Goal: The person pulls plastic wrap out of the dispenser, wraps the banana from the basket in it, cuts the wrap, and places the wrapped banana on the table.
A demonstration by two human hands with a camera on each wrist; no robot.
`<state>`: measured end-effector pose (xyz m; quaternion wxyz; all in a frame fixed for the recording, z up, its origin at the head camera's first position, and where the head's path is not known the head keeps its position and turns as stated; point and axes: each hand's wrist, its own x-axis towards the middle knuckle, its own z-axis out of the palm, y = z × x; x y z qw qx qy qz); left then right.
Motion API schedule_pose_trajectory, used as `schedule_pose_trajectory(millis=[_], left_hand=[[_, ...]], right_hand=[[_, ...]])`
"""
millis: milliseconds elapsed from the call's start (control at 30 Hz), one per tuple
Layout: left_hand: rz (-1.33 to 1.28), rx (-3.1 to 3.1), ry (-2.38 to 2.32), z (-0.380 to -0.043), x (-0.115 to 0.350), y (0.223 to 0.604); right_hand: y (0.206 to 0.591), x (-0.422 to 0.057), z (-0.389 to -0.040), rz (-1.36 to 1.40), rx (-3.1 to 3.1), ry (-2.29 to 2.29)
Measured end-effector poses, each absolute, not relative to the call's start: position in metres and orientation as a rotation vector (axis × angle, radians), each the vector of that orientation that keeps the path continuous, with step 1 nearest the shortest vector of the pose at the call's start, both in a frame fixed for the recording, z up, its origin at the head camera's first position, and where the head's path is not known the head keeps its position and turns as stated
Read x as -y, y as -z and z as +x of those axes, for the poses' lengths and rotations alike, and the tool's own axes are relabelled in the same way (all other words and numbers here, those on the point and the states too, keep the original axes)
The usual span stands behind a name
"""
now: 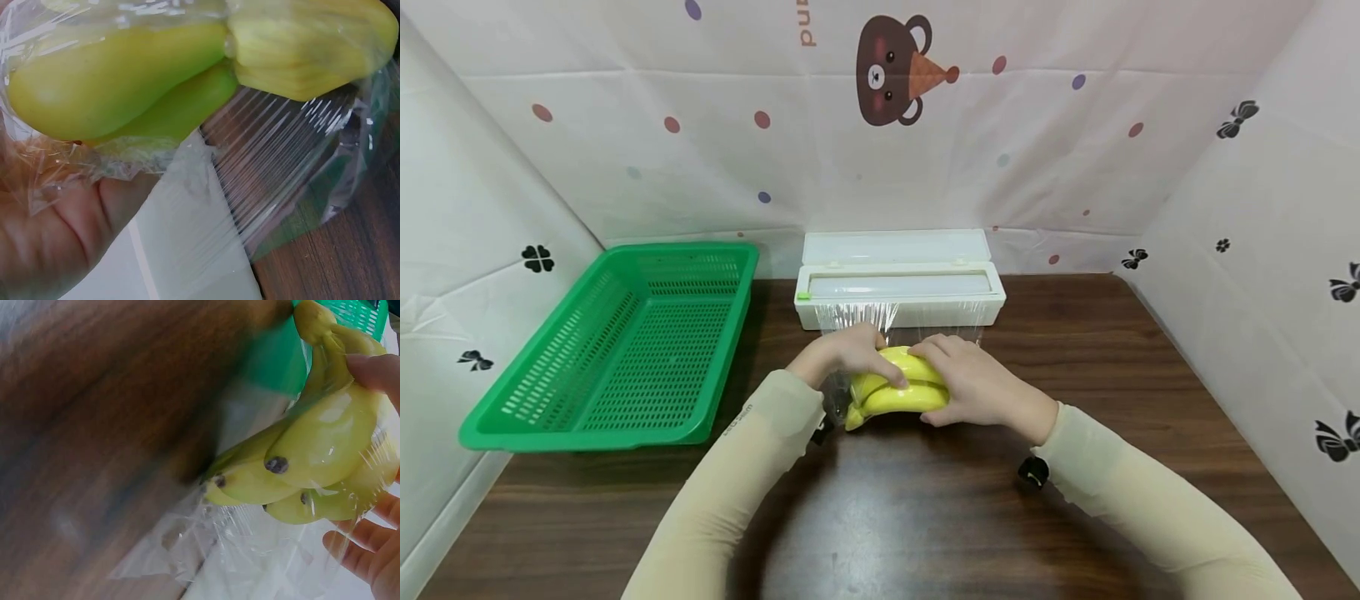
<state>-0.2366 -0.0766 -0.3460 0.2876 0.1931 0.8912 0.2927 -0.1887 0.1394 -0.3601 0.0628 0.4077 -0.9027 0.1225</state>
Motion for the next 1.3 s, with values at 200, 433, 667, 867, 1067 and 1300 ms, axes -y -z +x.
schedule_pose_trajectory(millis=[200, 433, 667, 867, 1067, 1300], left_hand=[[0.554, -2.378, -0.799, -0.236, 0.080, 0.347], [0.592, -2.423, -0.832, -0.234, 0.086, 0.351], [0.612, -2.611, -0.848, -0.223, 0.092, 0.349], [0.869, -2.888, -0.512, -0.201, 0.079, 0.350], [0.891, -3.025, -0.184, -0.193, 0.067, 0.360], [0.799, -3.020, -0.157, -0.196, 0.066, 0.362]], right_hand=[[0.357, -0.137, -0.190, 1.240, 2.714, -0.274], [0.356, -0.135, -0.196, 1.217, 2.752, -0.222], [0.355, -0.132, -0.203, 1.196, 2.815, -0.268], [0.354, -0.132, -0.205, 1.165, 2.843, -0.321], [0.358, -0.131, -0.207, 1.168, 2.873, -0.301], [0.361, -0.128, -0.208, 1.161, 2.872, -0.320]])
